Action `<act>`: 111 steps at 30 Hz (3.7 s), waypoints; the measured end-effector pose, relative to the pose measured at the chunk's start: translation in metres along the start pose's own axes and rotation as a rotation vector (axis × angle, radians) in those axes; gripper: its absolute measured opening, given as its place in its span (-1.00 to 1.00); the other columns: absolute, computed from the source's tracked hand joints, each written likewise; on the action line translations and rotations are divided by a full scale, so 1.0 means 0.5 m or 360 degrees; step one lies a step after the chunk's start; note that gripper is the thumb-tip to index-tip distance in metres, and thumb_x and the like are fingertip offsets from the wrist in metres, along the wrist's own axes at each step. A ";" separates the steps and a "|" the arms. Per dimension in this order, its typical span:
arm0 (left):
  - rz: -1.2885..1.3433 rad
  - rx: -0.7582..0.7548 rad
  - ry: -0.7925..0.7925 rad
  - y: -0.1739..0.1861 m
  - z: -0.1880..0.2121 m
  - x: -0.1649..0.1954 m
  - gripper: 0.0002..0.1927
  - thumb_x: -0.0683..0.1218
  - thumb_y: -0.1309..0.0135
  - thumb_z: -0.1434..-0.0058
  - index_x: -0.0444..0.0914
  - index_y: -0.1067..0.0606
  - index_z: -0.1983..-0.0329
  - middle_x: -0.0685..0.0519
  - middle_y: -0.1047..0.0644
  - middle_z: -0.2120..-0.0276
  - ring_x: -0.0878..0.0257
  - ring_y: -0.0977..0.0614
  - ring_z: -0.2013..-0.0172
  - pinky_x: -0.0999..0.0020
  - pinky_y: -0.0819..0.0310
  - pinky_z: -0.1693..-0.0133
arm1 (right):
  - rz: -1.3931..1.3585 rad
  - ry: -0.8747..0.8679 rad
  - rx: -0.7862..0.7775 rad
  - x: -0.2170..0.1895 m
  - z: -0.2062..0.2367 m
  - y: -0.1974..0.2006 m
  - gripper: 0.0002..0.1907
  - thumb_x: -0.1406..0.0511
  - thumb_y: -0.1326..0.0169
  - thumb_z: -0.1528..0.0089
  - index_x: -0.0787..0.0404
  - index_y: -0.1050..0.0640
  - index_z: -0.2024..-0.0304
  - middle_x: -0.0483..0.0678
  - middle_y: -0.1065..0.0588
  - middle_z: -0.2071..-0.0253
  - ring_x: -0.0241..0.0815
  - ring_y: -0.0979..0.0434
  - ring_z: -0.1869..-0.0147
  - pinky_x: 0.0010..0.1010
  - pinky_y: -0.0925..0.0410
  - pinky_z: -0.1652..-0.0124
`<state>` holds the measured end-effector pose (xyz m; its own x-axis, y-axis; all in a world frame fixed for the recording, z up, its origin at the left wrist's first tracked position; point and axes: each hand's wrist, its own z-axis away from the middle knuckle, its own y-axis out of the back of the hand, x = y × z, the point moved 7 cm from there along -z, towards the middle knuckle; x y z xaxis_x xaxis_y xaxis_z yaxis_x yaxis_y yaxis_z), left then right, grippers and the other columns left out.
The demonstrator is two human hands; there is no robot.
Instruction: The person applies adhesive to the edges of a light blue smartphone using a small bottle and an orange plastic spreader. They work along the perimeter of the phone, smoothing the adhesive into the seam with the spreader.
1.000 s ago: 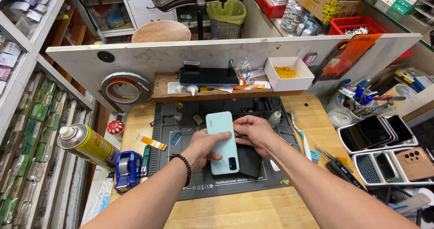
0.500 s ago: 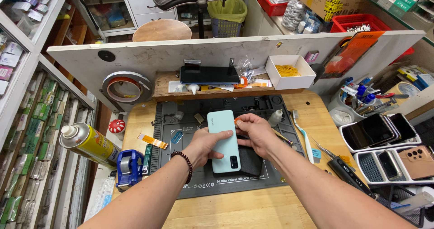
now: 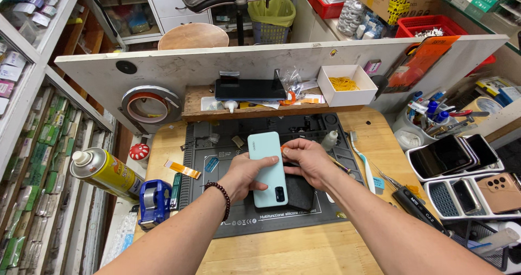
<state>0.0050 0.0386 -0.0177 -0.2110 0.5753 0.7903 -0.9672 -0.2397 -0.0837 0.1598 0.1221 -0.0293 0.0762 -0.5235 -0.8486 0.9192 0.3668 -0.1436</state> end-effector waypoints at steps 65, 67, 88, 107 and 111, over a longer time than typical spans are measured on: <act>0.0290 -0.0192 0.0175 0.020 -0.032 -0.026 -0.45 0.17 -0.15 -0.24 -0.26 -0.45 -0.15 0.02 -0.63 0.16 0.31 -0.70 0.29 0.61 -0.51 0.61 | 0.1455 0.1027 0.0686 -0.168 0.156 0.065 -0.51 0.22 -0.26 -0.09 0.14 -0.55 -0.08 0.09 -0.61 0.19 0.01 -0.65 0.14 -0.27 -0.49 0.10; 0.0320 -0.0238 0.0187 0.019 -0.028 -0.023 -0.48 0.17 -0.12 -0.26 -0.25 -0.46 -0.14 0.05 -0.63 0.19 0.34 -0.70 0.31 0.63 -0.51 0.61 | 0.1450 0.0892 0.0557 -0.167 0.163 0.037 -0.51 0.21 -0.26 -0.08 0.12 -0.54 -0.07 0.05 -0.63 0.18 -0.03 -0.67 0.13 -0.29 -0.49 0.10; 0.0451 -0.0334 0.0175 0.020 -0.026 -0.020 -0.55 0.15 -0.11 -0.27 -0.25 -0.49 -0.06 0.06 -0.66 0.27 0.33 -0.71 0.37 0.65 -0.49 0.65 | 0.1640 0.1001 0.0406 -0.170 0.190 -0.037 -0.64 0.27 -0.27 -0.12 0.16 -0.59 0.04 0.04 -0.64 0.14 -0.01 -0.68 0.08 -0.25 -0.49 0.10; 0.0380 -0.0234 0.0172 0.019 -0.025 -0.022 -0.46 0.17 -0.13 -0.24 -0.28 -0.46 -0.12 0.03 -0.64 0.22 0.32 -0.71 0.33 0.64 -0.50 0.64 | 0.0779 0.0685 0.0420 -0.126 0.123 0.078 -0.55 0.23 -0.16 -0.27 0.17 -0.50 -0.20 -0.02 -0.65 0.10 -0.29 -0.61 0.10 -0.44 -0.46 0.11; 0.0302 -0.0191 0.0157 0.016 -0.031 -0.026 -0.41 0.15 -0.19 -0.20 -0.33 -0.46 -0.15 -0.03 -0.63 0.21 0.27 -0.70 0.33 0.60 -0.54 0.63 | 0.0563 0.0332 0.0521 -0.076 0.086 0.195 -0.59 0.31 -0.08 -0.29 0.18 -0.47 -0.20 -0.06 -0.58 0.06 -0.24 -0.57 0.09 -0.35 -0.49 0.20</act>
<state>-0.0024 0.0413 -0.0380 -0.3975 0.6040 0.6908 -0.9176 -0.2596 -0.3010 0.2631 0.1449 0.0110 0.3563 -0.2347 -0.9044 0.9262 0.2166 0.3087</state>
